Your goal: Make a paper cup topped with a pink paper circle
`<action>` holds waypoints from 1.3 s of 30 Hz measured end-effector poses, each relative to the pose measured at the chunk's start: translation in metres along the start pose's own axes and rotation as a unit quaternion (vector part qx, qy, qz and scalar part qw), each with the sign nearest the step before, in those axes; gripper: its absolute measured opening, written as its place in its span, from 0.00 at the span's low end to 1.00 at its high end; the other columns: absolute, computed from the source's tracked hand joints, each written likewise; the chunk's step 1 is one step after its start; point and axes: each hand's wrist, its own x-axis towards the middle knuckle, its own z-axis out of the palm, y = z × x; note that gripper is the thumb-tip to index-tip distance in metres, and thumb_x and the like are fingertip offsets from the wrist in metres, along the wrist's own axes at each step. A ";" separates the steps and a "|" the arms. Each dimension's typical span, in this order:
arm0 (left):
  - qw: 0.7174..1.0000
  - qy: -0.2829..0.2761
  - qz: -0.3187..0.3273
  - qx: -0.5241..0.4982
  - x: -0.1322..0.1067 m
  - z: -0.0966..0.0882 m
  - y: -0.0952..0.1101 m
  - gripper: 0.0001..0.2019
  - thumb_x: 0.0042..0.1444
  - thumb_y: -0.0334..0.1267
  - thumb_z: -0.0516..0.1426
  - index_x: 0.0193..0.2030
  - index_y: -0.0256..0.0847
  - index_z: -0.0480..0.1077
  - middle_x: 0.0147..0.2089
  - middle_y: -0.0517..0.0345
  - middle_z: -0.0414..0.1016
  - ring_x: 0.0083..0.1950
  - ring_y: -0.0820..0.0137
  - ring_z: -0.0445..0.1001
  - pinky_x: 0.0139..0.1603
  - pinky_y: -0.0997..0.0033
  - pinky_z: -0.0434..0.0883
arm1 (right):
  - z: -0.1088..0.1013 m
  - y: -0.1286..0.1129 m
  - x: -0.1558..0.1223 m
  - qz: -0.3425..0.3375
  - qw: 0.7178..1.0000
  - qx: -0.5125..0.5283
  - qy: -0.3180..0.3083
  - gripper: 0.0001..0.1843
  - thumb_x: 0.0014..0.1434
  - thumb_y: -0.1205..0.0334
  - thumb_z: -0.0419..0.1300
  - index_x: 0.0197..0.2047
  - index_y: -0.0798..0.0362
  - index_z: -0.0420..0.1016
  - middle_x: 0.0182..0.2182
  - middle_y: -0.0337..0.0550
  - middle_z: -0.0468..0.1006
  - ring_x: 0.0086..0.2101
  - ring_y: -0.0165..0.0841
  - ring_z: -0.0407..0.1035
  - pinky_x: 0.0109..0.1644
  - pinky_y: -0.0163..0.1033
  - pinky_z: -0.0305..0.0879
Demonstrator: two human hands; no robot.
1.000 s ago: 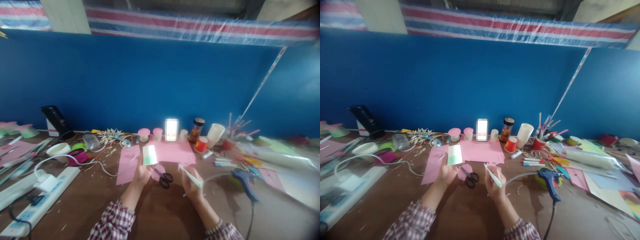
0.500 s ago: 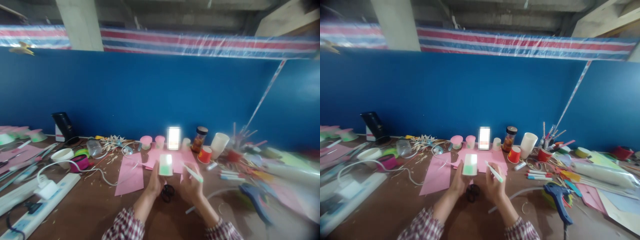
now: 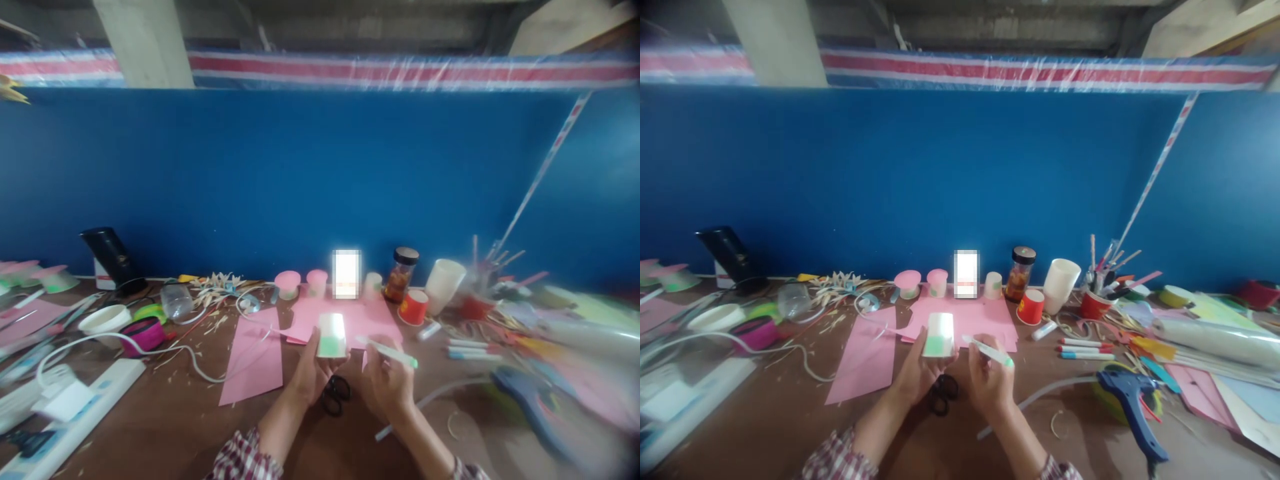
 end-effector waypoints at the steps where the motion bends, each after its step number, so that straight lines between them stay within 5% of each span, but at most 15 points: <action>1: 1.000 -0.002 -0.003 0.002 0.000 0.000 0.000 0.23 0.60 0.53 0.54 0.45 0.32 0.75 0.38 0.46 0.80 0.40 0.61 0.78 0.46 0.62 0.74 | 0.000 0.000 0.000 0.002 1.000 0.000 -0.003 0.11 0.66 0.58 0.52 0.38 0.52 0.74 0.28 0.43 0.78 0.26 0.34 0.73 0.31 0.36 0.68; 24: 0.998 0.049 -0.010 0.026 -0.001 0.004 -0.009 0.25 0.58 0.56 0.56 0.45 0.32 0.75 0.35 0.46 0.80 0.40 0.58 0.78 0.48 0.56 0.72 | -0.005 -0.001 -0.009 0.059 0.989 0.136 -0.001 0.07 0.65 0.61 0.54 0.45 0.53 0.69 0.28 0.40 0.73 0.23 0.30 0.68 0.25 0.34 0.66; 39: 0.995 0.089 -0.007 0.040 0.001 0.006 -0.012 0.24 0.58 0.55 0.56 0.46 0.32 0.72 0.38 0.45 0.80 0.43 0.57 0.78 0.44 0.59 0.74 | -0.016 -0.014 -0.001 0.004 0.997 0.076 0.020 0.06 0.64 0.64 0.54 0.38 0.53 0.71 0.23 0.38 0.74 0.22 0.30 0.69 0.26 0.33 0.65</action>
